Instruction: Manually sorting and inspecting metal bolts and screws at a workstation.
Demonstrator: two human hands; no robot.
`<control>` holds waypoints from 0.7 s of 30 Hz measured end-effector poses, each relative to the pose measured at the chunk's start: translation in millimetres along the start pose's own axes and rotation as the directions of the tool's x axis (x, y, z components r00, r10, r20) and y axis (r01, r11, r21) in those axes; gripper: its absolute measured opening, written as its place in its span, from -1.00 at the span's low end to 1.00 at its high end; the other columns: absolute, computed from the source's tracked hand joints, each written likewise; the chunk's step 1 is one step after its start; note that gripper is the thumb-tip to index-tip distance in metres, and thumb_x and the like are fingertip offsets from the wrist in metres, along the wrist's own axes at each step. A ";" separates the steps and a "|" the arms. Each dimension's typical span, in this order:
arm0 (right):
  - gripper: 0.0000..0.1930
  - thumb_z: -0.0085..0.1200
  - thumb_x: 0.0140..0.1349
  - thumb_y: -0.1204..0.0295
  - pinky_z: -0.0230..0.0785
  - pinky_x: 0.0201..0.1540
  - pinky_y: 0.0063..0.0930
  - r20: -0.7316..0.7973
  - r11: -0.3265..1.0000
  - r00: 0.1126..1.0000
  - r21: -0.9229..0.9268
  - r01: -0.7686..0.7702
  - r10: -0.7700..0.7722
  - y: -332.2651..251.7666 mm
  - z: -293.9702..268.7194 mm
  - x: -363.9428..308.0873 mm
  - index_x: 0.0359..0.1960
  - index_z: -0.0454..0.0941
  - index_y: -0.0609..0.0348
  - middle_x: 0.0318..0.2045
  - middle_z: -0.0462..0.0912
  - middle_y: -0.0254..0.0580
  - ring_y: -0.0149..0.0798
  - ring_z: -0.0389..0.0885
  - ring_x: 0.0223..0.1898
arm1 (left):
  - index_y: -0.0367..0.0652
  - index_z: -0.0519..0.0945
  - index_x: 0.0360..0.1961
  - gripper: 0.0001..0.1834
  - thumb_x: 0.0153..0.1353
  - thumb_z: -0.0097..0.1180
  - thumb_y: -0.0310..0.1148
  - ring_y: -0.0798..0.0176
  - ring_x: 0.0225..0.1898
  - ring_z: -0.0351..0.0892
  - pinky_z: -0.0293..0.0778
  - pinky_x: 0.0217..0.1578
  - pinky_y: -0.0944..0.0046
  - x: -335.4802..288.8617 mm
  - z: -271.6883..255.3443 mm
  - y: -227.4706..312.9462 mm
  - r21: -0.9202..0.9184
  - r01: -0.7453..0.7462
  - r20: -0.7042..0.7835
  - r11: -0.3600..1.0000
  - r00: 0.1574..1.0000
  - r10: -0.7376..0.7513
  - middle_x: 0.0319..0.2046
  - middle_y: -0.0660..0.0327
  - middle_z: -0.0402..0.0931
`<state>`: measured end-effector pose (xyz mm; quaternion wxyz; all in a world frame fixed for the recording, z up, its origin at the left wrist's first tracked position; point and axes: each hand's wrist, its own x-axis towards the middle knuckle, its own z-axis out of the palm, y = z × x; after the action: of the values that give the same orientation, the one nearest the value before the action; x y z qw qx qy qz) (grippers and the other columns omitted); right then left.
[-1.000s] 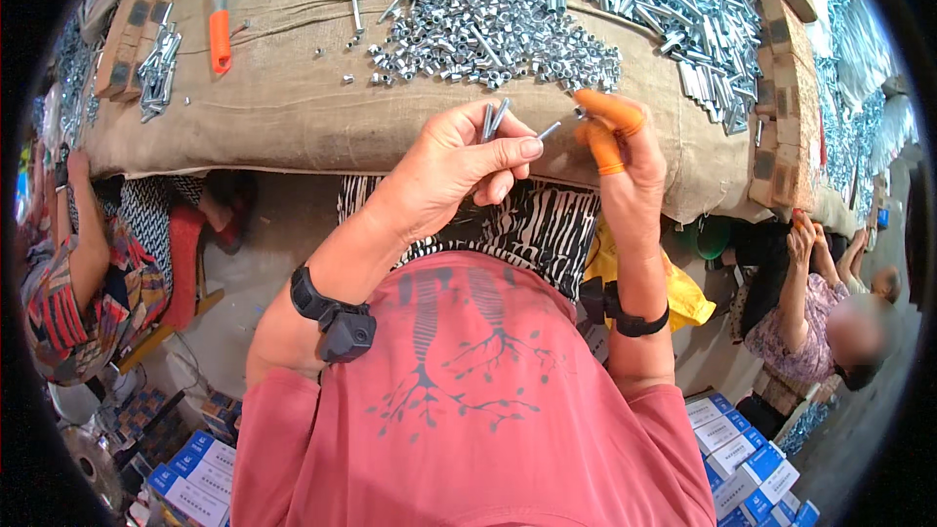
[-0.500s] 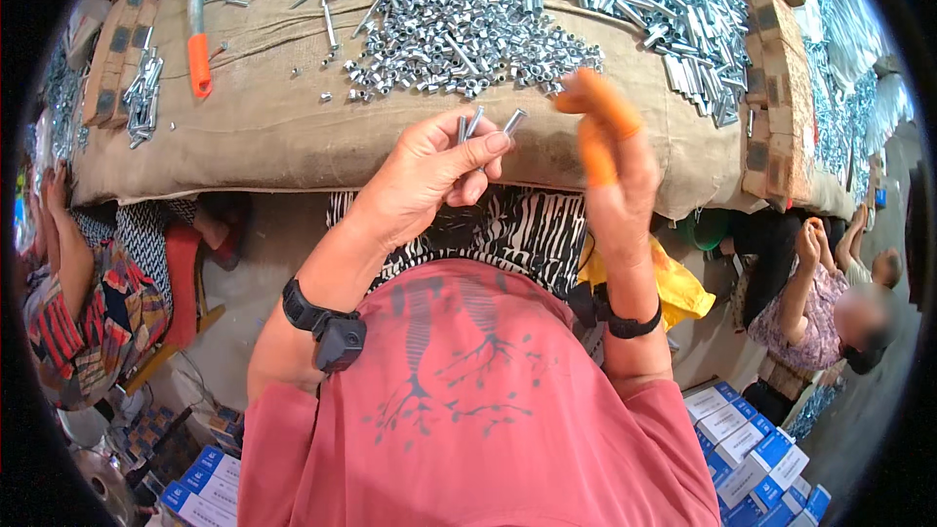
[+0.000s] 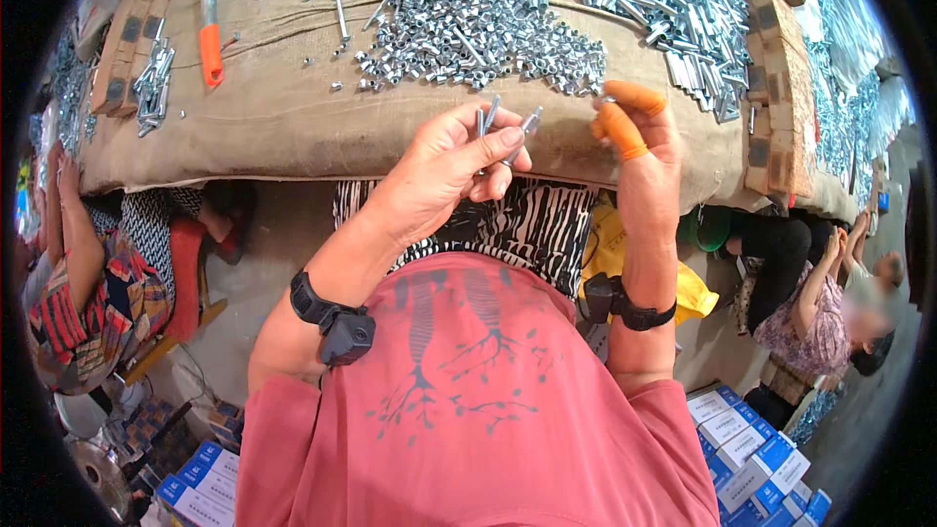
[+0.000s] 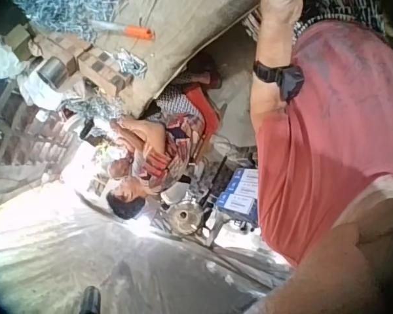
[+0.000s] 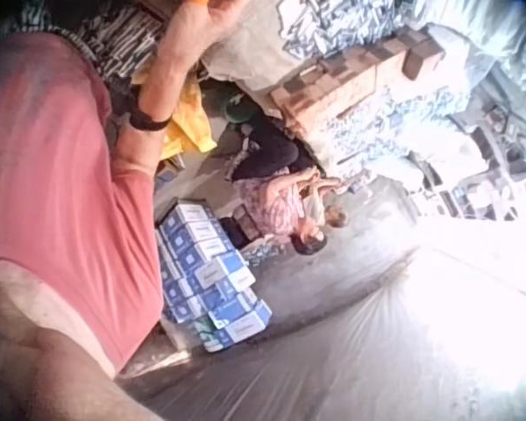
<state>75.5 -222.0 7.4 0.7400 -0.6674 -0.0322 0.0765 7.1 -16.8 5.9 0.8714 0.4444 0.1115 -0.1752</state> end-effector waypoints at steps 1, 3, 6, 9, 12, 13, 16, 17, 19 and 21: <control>-0.77 0.13 0.27 0.54 0.31 -0.22 -0.67 0.072 0.993 0.996 0.097 -0.061 0.055 1.4 3.1 -2.6 -0.05 0.53 0.21 -0.21 0.65 -0.27 -0.49 0.56 -0.29 | -0.17 0.47 -0.10 -0.80 0.34 0.12 -0.32 0.56 -0.55 0.44 0.22 -0.65 0.59 -1.5 1.0 -1.0 0.001 -0.003 0.000 1.000 1.000 0.003 -0.38 0.21 0.57; -0.78 0.13 0.27 0.53 0.33 -0.22 -0.65 0.167 0.975 0.982 0.183 -0.123 0.093 -0.4 10.4 -8.4 -0.05 0.53 0.22 -0.21 0.64 -0.27 -0.48 0.56 -0.29 | -0.18 0.50 -0.13 -0.81 0.35 0.12 -0.31 0.56 -0.56 0.44 0.21 -0.67 0.59 -4.6 4.7 -2.8 -0.014 0.004 0.036 1.000 0.999 -0.004 -0.39 0.23 0.57; -0.77 0.14 0.28 0.52 0.37 -0.18 -0.62 0.247 0.956 0.960 0.226 -0.187 0.130 -1.1 15.0 -16.9 -0.05 0.53 0.23 -0.22 0.64 -0.29 -0.47 0.56 -0.28 | -0.20 0.51 -0.15 -0.81 0.35 0.12 -0.30 0.57 -0.58 0.44 0.22 -0.67 0.59 -9.9 8.7 -0.5 -0.015 0.014 0.062 1.000 0.998 -0.013 -0.41 0.24 0.56; -0.76 0.14 0.28 0.51 0.40 -0.13 -0.58 0.319 0.940 0.934 0.239 -0.244 0.161 -3.6 15.5 -19.8 -0.03 0.52 0.24 -0.24 0.63 -0.31 -0.47 0.56 -0.28 | -0.22 0.54 -0.16 -0.81 0.35 0.12 -0.32 0.56 -0.60 0.45 0.23 -0.66 0.57 -14.0 9.4 1.2 0.017 0.021 0.051 1.000 0.998 -0.022 -0.44 0.27 0.55; -0.79 0.15 0.28 0.50 0.40 -0.16 -0.58 0.341 0.938 0.917 0.195 -0.286 0.209 -5.3 14.4 -17.7 -0.07 0.53 0.23 -0.27 0.61 -0.34 -0.48 0.54 -0.29 | -0.23 0.55 -0.17 -0.82 0.34 0.12 -0.33 0.57 -0.62 0.45 0.25 -0.66 0.57 -15.1 6.8 0.4 0.030 0.026 0.044 0.999 0.999 -0.028 -0.46 0.28 0.55; -0.81 0.17 0.27 0.49 0.39 -0.20 -0.60 0.335 0.942 0.911 0.146 -0.302 0.240 -5.2 13.9 -15.9 -0.11 0.53 0.22 -0.29 0.60 -0.35 -0.50 0.52 -0.31 | -0.23 0.55 -0.17 -0.82 0.34 0.12 -0.33 0.57 -0.62 0.45 0.25 -0.66 0.57 -15.0 6.7 0.7 0.028 0.025 0.045 0.999 0.999 -0.027 -0.46 0.28 0.55; -0.87 0.15 0.31 0.39 0.30 -0.34 -0.65 0.398 0.945 0.871 0.033 -0.326 0.287 -4.6 9.5 -8.9 -0.25 0.52 0.16 -0.40 0.57 -0.40 -0.55 0.45 -0.41 | -0.24 0.55 -0.19 -0.83 0.33 0.13 -0.34 0.57 -0.62 0.44 0.28 -0.65 0.57 -15.5 6.5 1.9 0.140 0.001 0.008 0.990 1.000 -0.002 -0.48 0.30 0.54; -0.87 0.15 0.31 0.39 0.30 -0.34 -0.65 0.400 0.944 0.870 0.031 -0.328 0.289 -4.3 8.0 -7.8 -0.25 0.52 0.16 -0.40 0.57 -0.40 -0.55 0.45 -0.41 | -0.25 0.55 -0.20 -0.83 0.33 0.14 -0.35 0.57 -0.62 0.44 0.29 -0.64 0.56 -15.0 5.0 1.5 0.218 -0.036 0.026 0.975 0.999 0.031 -0.48 0.30 0.53; -0.81 0.11 0.35 0.28 0.20 -0.44 -0.68 0.464 0.938 0.817 -0.120 -0.325 0.343 -3.9 6.3 -6.5 -0.35 0.48 0.10 -0.50 0.51 -0.46 -0.59 0.38 -0.50 | -0.26 0.55 -0.20 -0.83 0.32 0.14 -0.36 0.57 -0.62 0.43 0.31 -0.64 0.55 -15.5 3.5 2.5 0.292 -0.073 0.044 0.954 0.997 0.063 -0.48 0.31 0.52; -0.81 0.05 0.37 0.27 0.16 -0.46 -0.67 0.454 0.951 0.836 -0.112 -0.289 0.307 -3.5 9.3 -11.1 -0.28 0.48 0.13 -0.52 0.46 -0.48 -0.58 0.35 -0.52 | -0.24 0.57 -0.19 -0.83 0.32 0.14 -0.35 0.58 -0.62 0.40 0.24 -0.64 0.59 -16.8 1.6 5.1 0.273 -0.055 0.064 0.960 0.997 0.039 -0.48 0.30 0.54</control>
<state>63.4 -214.9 12.5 0.6764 -0.6403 -0.1064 0.3481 -6.1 -11.8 16.5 0.8082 0.5581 0.0501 -0.1811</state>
